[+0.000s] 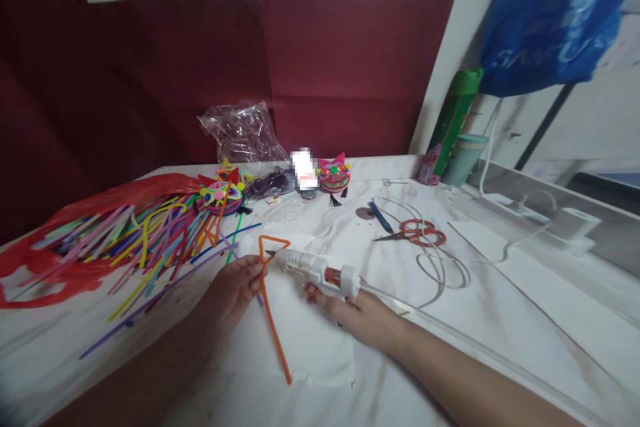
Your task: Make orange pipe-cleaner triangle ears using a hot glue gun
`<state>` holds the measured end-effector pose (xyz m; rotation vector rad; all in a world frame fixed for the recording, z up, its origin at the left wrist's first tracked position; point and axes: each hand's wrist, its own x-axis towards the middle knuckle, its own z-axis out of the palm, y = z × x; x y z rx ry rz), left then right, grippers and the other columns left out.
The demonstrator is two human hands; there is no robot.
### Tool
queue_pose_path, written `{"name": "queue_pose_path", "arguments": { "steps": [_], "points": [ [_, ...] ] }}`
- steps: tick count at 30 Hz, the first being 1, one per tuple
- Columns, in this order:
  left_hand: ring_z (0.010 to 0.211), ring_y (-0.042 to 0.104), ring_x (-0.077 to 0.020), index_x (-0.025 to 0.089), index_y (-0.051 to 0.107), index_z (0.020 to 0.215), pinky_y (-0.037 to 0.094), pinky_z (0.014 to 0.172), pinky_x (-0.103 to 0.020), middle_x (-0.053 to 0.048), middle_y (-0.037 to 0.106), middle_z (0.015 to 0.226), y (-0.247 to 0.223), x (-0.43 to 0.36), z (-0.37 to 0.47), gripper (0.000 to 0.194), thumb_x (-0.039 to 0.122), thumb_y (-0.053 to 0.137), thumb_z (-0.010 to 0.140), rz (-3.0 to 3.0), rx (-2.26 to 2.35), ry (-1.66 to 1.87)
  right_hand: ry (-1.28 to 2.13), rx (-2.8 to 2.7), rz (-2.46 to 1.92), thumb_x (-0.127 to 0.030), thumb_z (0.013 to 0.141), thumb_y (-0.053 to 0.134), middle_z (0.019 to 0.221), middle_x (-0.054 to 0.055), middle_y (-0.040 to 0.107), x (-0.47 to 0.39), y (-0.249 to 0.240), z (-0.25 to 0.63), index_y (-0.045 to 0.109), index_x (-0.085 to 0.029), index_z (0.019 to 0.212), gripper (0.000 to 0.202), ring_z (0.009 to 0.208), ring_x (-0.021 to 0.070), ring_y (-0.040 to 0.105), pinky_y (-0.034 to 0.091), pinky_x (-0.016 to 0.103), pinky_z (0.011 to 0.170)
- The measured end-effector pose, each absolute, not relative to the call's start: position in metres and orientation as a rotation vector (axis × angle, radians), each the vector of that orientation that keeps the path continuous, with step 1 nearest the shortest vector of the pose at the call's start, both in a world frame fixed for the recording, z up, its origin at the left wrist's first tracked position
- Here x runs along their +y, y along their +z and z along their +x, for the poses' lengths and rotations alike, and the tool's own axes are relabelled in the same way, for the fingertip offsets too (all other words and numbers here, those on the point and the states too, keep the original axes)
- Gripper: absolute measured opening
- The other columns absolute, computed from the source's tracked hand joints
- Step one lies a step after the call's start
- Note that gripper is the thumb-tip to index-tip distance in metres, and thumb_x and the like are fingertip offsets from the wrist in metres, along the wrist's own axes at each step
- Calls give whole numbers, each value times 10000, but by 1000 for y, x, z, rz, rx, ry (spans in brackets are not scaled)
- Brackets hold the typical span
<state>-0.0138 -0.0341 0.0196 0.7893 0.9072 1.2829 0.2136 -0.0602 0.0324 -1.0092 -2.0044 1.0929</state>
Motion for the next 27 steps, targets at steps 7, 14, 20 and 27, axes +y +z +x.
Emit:
{"name": "queue_pose_path", "arguments": {
  "steps": [7, 14, 20, 27],
  "points": [
    [420, 391, -27, 112, 598, 681, 305, 460, -189, 7, 589, 568, 20, -35, -14, 147, 186, 695, 600, 805, 916, 1293, 896, -2109, -1042, -319, 842, 433, 883, 42, 686, -62, 36, 211, 661, -197, 914, 269, 821, 207, 630, 504, 307, 808],
    [441, 414, -38, 114, 603, 682, 317, 471, -190, 9, 584, 567, 17, -36, -14, 150, 190, 699, 595, 817, 918, 1284, 832, -2099, -1119, -343, 811, 440, 883, 53, 683, -65, 40, 208, 656, -181, 922, 291, 836, 211, 625, 519, 291, 776],
    [421, 393, -30, 109, 611, 669, 301, 453, -187, 5, 587, 557, 21, -36, -13, 155, 198, 701, 580, 829, 926, 1294, 844, -2099, -1088, -333, 811, 439, 871, 47, 689, -66, 38, 208, 646, -193, 889, 262, 804, 208, 630, 528, 287, 745],
    [424, 397, -34, 111, 604, 660, 306, 455, -191, 1, 594, 563, 21, -36, -12, 142, 192, 695, 586, 845, 922, 1283, 790, -2109, -1151, -322, 808, 441, 810, 42, 676, -66, 37, 208, 634, -185, 850, 240, 752, 203, 626, 520, 276, 693]
  ]
}}
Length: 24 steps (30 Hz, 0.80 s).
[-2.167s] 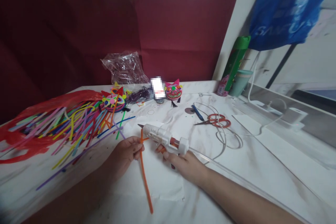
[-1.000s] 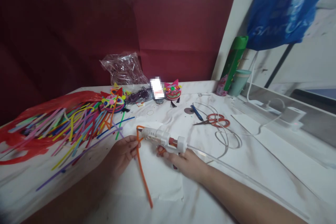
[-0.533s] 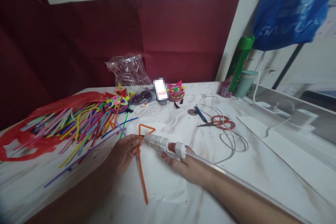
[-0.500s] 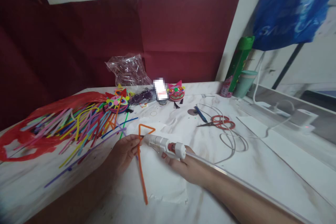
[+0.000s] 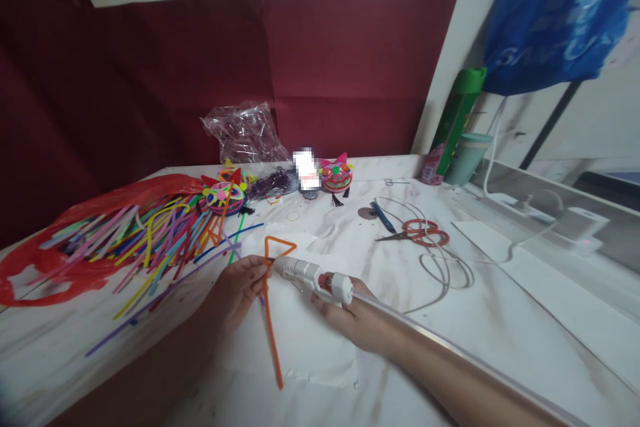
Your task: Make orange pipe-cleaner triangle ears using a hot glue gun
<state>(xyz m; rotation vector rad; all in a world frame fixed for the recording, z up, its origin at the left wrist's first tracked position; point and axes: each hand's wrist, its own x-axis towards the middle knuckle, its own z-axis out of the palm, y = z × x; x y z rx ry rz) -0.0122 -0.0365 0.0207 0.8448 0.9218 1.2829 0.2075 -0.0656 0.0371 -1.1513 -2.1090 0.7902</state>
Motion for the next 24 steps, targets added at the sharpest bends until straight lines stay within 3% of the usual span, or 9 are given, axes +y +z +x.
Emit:
{"name": "queue_pose_path", "arguments": {
  "steps": [24],
  "points": [
    [430, 395, -40, 120, 605, 653, 308, 458, -195, 0, 593, 559, 21, -36, -12, 117, 181, 681, 587, 865, 942, 1295, 705, -2175, -1083, -283, 839, 406, 766, 35, 637, -65, 35, 209, 591, -181, 826, 212, 723, 169, 600, 501, 246, 659]
  ]
}}
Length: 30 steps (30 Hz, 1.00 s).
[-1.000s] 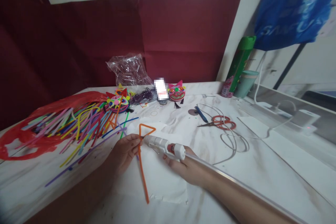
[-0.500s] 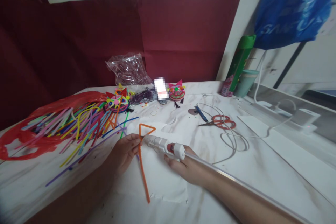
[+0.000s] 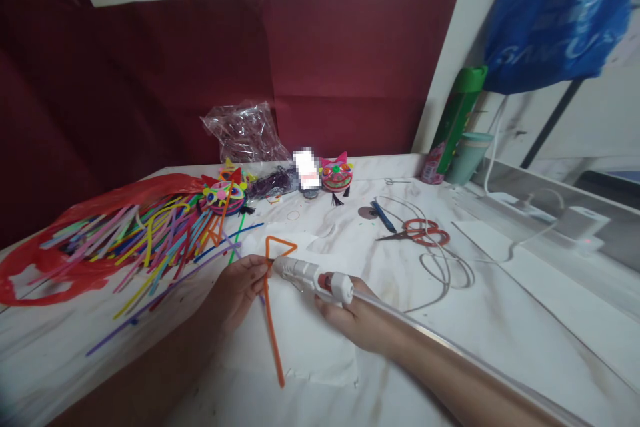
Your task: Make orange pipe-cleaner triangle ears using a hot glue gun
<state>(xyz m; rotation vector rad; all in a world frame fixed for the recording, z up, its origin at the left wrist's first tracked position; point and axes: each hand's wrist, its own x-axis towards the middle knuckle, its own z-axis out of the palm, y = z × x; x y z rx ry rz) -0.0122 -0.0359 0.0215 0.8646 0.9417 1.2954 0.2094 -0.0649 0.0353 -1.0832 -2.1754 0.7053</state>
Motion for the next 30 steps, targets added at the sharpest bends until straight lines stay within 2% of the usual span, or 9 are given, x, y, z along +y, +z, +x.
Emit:
{"name": "queue_pose_path", "arguments": {
  "steps": [30],
  "points": [
    [449, 414, -54, 119, 610, 657, 325, 470, -204, -5, 588, 563, 23, -37, -12, 130, 186, 688, 580, 857, 958, 1317, 743, -2132, -1132, -304, 803, 454, 724, 25, 633, -65, 38, 208, 608, -190, 779, 193, 695, 172, 584, 495, 252, 639]
  ]
}}
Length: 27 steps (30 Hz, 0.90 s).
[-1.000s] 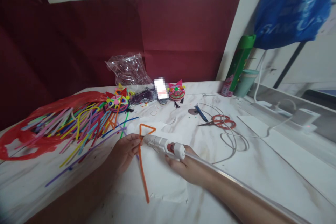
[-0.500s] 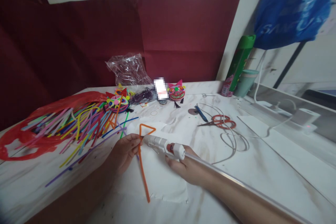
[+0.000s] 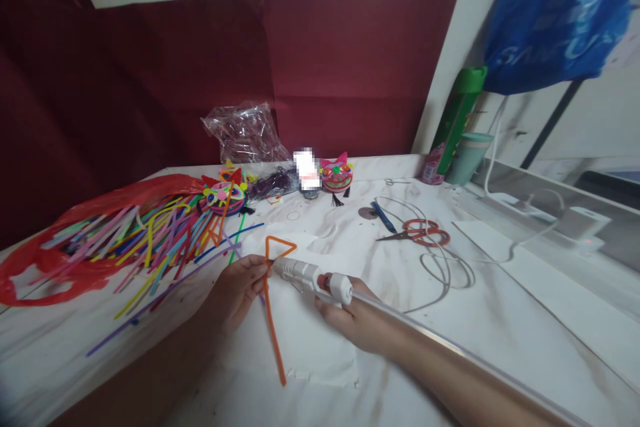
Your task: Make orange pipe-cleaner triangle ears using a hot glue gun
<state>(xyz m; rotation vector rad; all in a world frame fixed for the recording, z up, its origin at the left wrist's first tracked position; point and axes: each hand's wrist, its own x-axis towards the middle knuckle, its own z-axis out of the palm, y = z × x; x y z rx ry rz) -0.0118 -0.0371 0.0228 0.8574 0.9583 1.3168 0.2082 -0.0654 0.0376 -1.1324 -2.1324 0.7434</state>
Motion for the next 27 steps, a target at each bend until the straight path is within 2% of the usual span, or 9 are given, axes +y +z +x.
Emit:
{"name": "queue_pose_path", "arguments": {
  "steps": [8, 15, 17, 23, 25, 27],
  "points": [
    [415, 384, -39, 127, 592, 650, 314, 454, -205, 5, 589, 557, 23, -36, -12, 146, 196, 697, 575, 839, 953, 1318, 823, -2058, -1160, -340, 811, 440, 837, 47, 672, -62, 33, 212, 649, -207, 859, 253, 763, 202, 617, 514, 271, 621],
    [415, 388, -29, 117, 592, 673, 309, 453, -190, 12, 577, 558, 21, -33, -14, 183, 197, 712, 560, 792, 942, 1310, 1041, -2063, -1115, -372, 835, 438, 768, 37, 654, -58, 31, 217, 646, -185, 935, 297, 708, 168, 604, 499, 252, 609],
    [408, 380, -24, 116, 589, 671, 308, 451, -188, 13, 576, 555, 22, -33, -14, 191, 198, 717, 556, 785, 940, 1298, 1005, -2056, -1090, -373, 831, 449, 766, 43, 650, -60, 32, 215, 650, -181, 908, 288, 693, 163, 596, 487, 245, 593],
    [444, 421, -39, 117, 591, 675, 329, 459, -181, 5, 589, 573, 26, -31, -17, 199, 187, 726, 547, 761, 968, 1391, 770, -1658, -1255, -402, 850, 410, 728, 40, 614, -35, 41, 232, 555, -146, 1080, 374, 622, 152, 564, 456, 252, 568],
    [446, 417, -35, 116, 593, 683, 336, 462, -176, 6, 589, 582, 26, -30, -20, 206, 190, 730, 548, 759, 978, 1414, 582, -1656, -1444, -360, 826, 431, 745, 51, 614, -15, 41, 250, 563, -136, 1025, 328, 632, 168, 571, 442, 263, 569],
    [445, 416, -32, 113, 599, 693, 336, 458, -171, 7, 587, 589, 25, -28, -22, 212, 193, 734, 550, 762, 978, 1411, 328, -1821, -1570, -281, 772, 488, 839, 83, 625, 4, 37, 267, 583, -134, 933, 238, 737, 201, 589, 435, 278, 634]
  ]
}}
